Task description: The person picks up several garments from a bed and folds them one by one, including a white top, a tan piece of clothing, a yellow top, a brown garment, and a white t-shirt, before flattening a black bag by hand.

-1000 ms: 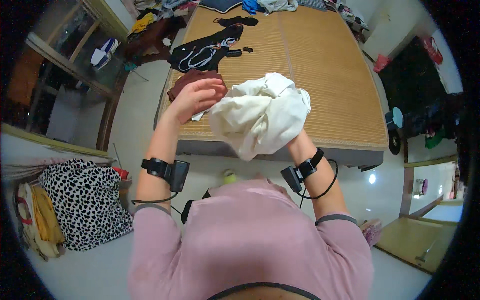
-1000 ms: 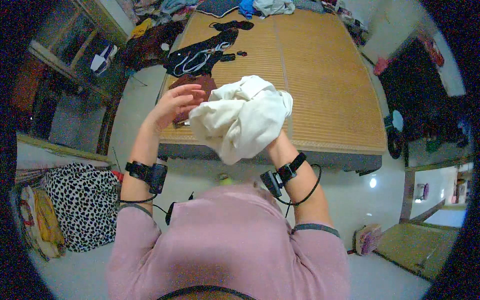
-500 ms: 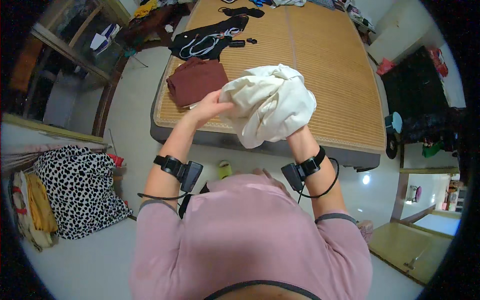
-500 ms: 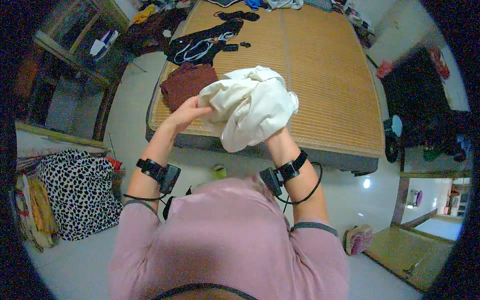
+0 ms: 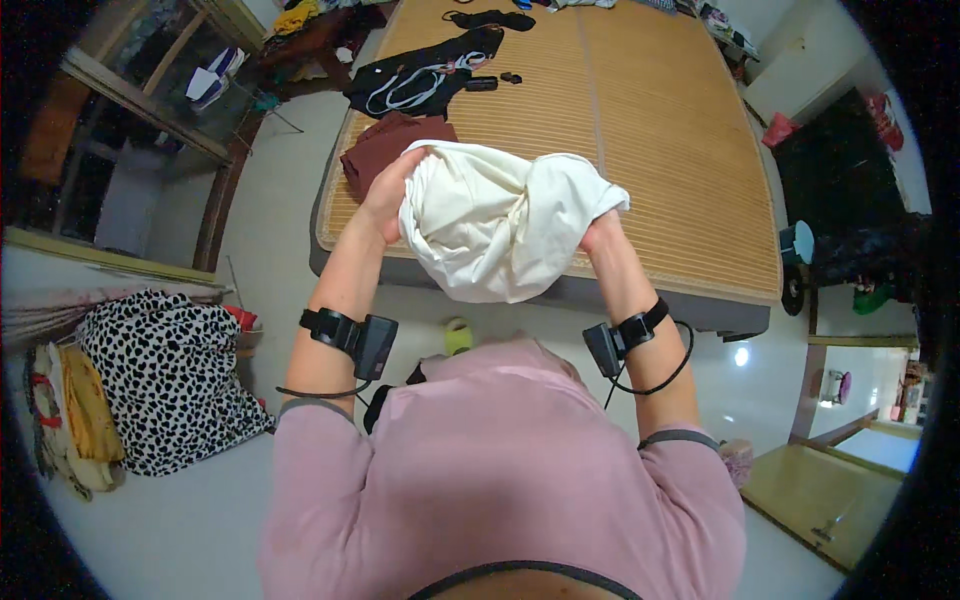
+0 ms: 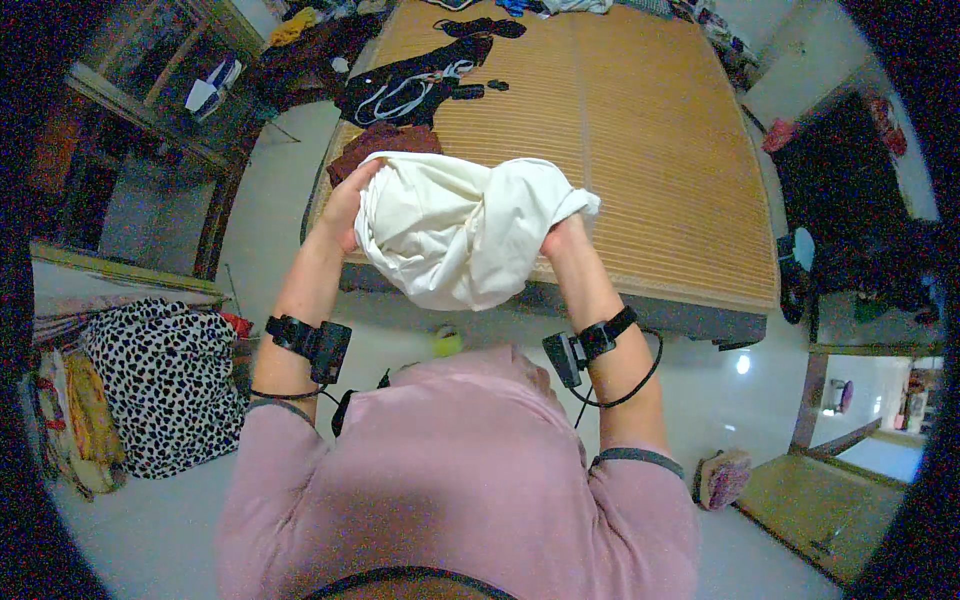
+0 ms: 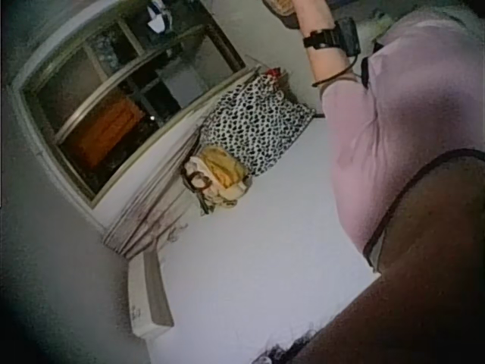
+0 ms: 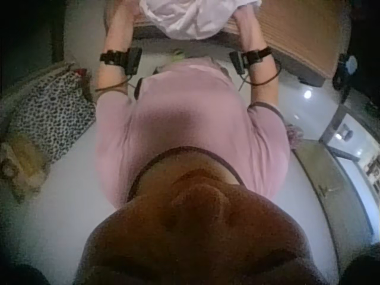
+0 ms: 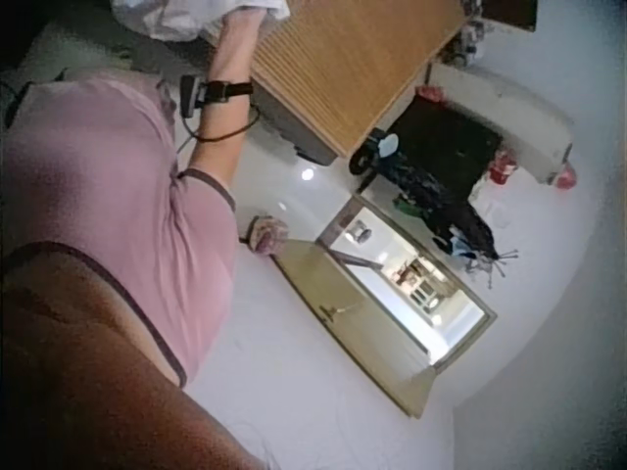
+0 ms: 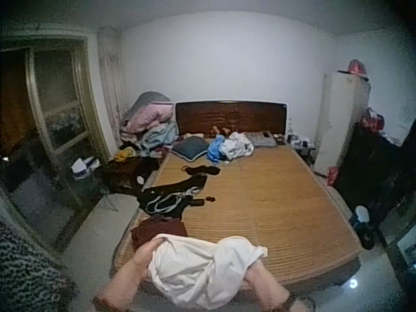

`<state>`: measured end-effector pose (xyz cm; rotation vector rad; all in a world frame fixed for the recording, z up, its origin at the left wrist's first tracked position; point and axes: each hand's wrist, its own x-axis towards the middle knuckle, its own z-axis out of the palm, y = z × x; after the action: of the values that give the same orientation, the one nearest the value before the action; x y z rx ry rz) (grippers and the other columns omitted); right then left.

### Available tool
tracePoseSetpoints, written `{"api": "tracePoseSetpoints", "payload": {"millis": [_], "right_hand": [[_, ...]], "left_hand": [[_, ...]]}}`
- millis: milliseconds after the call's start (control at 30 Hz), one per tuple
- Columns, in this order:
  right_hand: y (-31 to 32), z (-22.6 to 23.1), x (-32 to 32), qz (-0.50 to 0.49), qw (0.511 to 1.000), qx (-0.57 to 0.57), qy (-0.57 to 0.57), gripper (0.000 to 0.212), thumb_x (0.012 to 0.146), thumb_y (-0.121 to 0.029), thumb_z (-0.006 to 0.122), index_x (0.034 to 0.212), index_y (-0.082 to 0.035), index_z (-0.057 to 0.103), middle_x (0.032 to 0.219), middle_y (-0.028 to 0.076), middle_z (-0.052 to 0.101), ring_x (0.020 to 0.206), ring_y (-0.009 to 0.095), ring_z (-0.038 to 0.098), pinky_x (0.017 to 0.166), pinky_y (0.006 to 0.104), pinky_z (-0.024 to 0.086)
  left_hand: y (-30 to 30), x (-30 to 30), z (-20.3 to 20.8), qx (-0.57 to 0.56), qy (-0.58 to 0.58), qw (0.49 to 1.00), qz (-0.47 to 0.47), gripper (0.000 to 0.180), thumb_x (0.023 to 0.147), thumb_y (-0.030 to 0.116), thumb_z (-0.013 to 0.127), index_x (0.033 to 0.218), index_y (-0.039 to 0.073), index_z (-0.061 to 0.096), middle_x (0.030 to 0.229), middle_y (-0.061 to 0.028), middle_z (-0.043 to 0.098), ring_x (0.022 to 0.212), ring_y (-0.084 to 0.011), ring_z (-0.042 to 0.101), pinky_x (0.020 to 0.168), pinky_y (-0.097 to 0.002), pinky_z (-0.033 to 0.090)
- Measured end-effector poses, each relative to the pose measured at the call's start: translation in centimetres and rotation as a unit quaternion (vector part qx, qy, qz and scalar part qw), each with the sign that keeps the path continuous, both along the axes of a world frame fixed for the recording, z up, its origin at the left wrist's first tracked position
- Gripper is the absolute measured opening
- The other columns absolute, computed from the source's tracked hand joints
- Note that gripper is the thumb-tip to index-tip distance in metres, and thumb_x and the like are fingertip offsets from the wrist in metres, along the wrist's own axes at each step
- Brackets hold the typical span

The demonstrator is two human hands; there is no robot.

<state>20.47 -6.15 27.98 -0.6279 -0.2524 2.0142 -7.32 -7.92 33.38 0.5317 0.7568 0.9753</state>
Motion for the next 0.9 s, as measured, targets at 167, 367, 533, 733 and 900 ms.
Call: {"api": "tracePoseSetpoints", "payload": {"millis": [167, 367, 533, 733, 900], "right_hand": [[-0.4, 1.3, -0.6, -0.010, 0.997, -0.048, -0.056, 0.026, 0.093, -0.027, 0.044, 0.103, -0.006, 0.058, 0.095, 0.005, 0.063, 0.087, 0.020, 0.060, 0.084, 0.0387, 0.049], [0.5, -5.0, 2.8, -0.132, 0.856, -0.016, -0.500, 0.029, 0.084, -0.011, 0.050, 0.114, -0.009, 0.051, 0.111, 0.003, 0.052, 0.095, 0.018, 0.051, 0.086, 0.0304, 0.042], [-2.5, 2.4, -2.9, -0.099, 0.670, 0.488, -0.551, 0.031, 0.079, 0.001, 0.048, 0.109, -0.004, 0.050, 0.103, 0.014, 0.058, 0.098, 0.027, 0.057, 0.085, 0.0356, 0.044], [-4.9, 0.9, -6.3, 0.286, 0.483, 0.476, -0.677, 0.030, 0.083, -0.027, 0.049, 0.101, -0.004, 0.057, 0.097, 0.020, 0.062, 0.091, 0.039, 0.059, 0.080, 0.0468, 0.047], [-4.0, -1.1, -4.6, 0.340, 0.418, 0.440, -0.718, 0.034, 0.083, -0.031, 0.049, 0.109, -0.010, 0.056, 0.096, 0.021, 0.063, 0.089, 0.038, 0.060, 0.078, 0.0478, 0.047]], "left_hand": [[0.1, 0.1, 0.4, 0.001, -0.027, 1.000, 0.001, 0.044, 0.096, 0.034, 0.035, 0.119, 0.000, 0.051, 0.115, -0.0147, 0.059, 0.104, -0.0260, 0.059, 0.094, -0.0393, 0.045], [-0.5, 1.3, 3.4, 0.021, -0.022, 0.999, 0.016, 0.048, 0.096, 0.039, 0.034, 0.122, 0.001, 0.050, 0.116, -0.0143, 0.059, 0.108, -0.0257, 0.057, 0.096, -0.0383, 0.044], [-0.7, 0.8, 3.2, 0.042, 0.013, 0.999, -0.015, 0.050, 0.096, 0.042, 0.035, 0.120, 0.002, 0.051, 0.115, -0.0131, 0.059, 0.105, -0.0250, 0.059, 0.094, -0.0379, 0.045], [-0.1, -2.3, 6.8, 0.149, -0.089, 0.982, 0.068, 0.052, 0.096, 0.044, 0.033, 0.119, 0.001, 0.052, 0.115, -0.0132, 0.059, 0.104, -0.0261, 0.059, 0.094, -0.0395, 0.045], [-0.8, -4.1, 6.7, 0.136, -0.058, 0.979, 0.138, 0.054, 0.095, 0.046, 0.033, 0.123, 0.003, 0.049, 0.121, -0.0135, 0.056, 0.110, -0.0281, 0.055, 0.097, -0.0420, 0.043]]}}
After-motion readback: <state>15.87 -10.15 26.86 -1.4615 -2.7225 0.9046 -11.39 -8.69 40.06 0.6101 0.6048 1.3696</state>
